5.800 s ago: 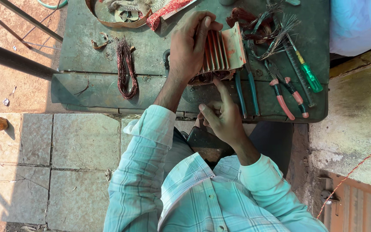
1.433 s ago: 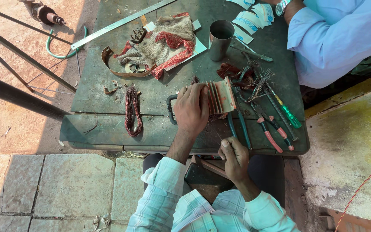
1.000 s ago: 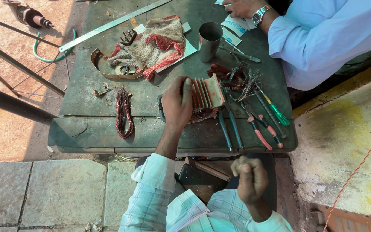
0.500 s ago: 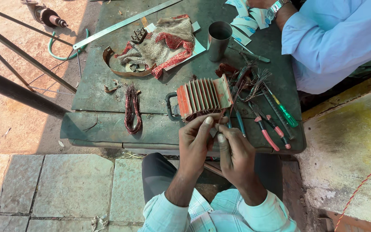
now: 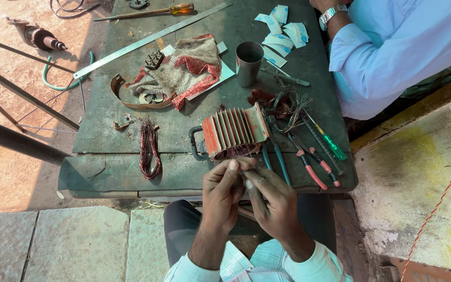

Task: The person sits at a cluttered workbench and winds thin copper wire by hand onto a finned metal component. They repeatedly pull wire from a bundle, wrap it around the component, and adjust the coil with both hands. Tools and other wire bundles are visible on the table.

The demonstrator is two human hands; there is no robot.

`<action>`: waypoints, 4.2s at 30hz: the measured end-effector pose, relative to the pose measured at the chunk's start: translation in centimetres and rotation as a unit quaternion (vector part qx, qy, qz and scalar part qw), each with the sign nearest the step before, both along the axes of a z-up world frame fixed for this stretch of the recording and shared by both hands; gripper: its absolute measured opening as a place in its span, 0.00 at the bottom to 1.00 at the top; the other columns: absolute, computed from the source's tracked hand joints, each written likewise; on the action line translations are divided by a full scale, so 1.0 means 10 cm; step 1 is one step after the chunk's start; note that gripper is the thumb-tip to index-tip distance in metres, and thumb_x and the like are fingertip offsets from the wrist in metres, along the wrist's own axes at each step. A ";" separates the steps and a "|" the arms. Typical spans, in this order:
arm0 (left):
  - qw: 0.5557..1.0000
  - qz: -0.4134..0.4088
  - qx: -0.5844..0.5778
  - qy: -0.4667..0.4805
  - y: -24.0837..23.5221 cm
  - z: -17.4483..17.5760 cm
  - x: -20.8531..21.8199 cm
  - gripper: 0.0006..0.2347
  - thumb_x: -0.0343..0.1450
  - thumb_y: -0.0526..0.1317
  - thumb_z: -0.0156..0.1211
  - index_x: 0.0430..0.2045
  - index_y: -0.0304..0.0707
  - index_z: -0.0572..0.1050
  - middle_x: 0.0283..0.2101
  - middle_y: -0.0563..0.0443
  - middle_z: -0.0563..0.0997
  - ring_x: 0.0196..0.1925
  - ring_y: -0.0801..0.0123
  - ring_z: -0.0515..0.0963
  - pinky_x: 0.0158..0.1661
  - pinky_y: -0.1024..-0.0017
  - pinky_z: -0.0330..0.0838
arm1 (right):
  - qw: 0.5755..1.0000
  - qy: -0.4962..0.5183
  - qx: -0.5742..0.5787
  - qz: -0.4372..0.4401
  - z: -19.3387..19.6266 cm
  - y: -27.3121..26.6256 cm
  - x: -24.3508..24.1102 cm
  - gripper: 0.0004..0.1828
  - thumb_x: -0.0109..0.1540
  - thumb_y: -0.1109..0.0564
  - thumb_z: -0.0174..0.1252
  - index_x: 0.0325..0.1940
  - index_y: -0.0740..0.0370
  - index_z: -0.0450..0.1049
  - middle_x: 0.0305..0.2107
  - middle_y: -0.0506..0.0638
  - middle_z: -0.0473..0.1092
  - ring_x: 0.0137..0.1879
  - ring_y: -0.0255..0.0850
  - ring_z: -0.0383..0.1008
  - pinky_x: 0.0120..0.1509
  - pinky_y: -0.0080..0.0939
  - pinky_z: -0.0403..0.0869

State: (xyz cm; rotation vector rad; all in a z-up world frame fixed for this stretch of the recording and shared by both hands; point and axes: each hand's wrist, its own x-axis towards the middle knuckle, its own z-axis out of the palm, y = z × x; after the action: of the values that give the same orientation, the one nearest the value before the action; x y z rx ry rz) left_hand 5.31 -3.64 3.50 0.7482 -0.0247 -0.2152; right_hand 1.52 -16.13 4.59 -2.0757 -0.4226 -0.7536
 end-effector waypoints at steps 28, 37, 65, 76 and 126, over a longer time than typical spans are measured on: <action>0.976 0.129 0.031 -0.176 0.48 -0.06 -0.01 0.12 0.84 0.42 0.47 0.35 0.31 0.69 0.32 0.54 0.70 0.30 0.76 0.64 0.33 0.75 0.60 | 0.947 0.191 0.237 0.105 -0.53 -0.18 0.15 0.13 0.70 0.59 0.61 0.57 0.68 0.71 0.49 0.57 0.78 0.49 0.35 0.77 0.53 0.34 0.77; 0.913 0.235 0.226 -0.244 0.44 0.04 0.56 0.11 0.84 0.40 0.47 0.37 0.32 0.72 0.32 0.57 0.70 0.33 0.79 0.64 0.35 0.77 0.60 | 0.952 0.152 0.260 0.060 -0.98 0.08 0.41 0.20 0.66 0.53 0.67 0.52 0.66 0.66 0.34 0.46 0.69 0.36 0.26 0.73 0.36 0.27 0.75; 0.724 0.215 0.553 -0.352 -0.10 -0.08 1.07 0.09 0.79 0.41 0.54 0.37 0.34 0.75 0.31 0.44 0.76 0.37 0.55 0.76 0.40 0.59 0.69 | 0.946 0.198 0.237 0.101 -1.36 -0.12 0.13 0.19 0.74 0.48 0.48 0.37 0.66 0.72 0.24 0.44 0.62 0.30 0.28 0.57 0.32 0.33 0.59; 0.902 0.233 0.280 -0.229 -0.07 -0.15 0.94 0.12 0.83 0.42 0.49 0.36 0.33 0.75 0.27 0.57 0.73 0.29 0.81 0.67 0.31 0.78 0.63 | 0.901 -0.039 0.414 0.122 -0.69 -0.68 -0.41 0.15 0.77 0.53 0.48 0.42 0.68 0.69 0.20 0.40 0.59 0.24 0.28 0.50 0.31 0.30 0.56; 0.997 0.042 -0.056 -0.011 -0.25 -0.22 -0.08 0.11 0.79 0.38 0.53 0.32 0.28 0.77 0.40 0.41 0.84 0.21 0.84 0.64 0.21 0.84 0.59 | 0.995 -0.009 0.099 0.012 -0.10 -0.15 -0.04 0.09 0.64 0.65 0.63 0.48 0.66 0.75 0.45 0.54 0.77 0.50 0.40 0.81 0.51 0.35 0.81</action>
State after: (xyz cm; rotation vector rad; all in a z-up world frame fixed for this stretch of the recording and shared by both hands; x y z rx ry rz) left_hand 4.48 -6.16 1.30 0.6388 -0.0267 -0.1244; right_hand 1.10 -17.68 3.55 -1.8764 -0.3661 -0.7691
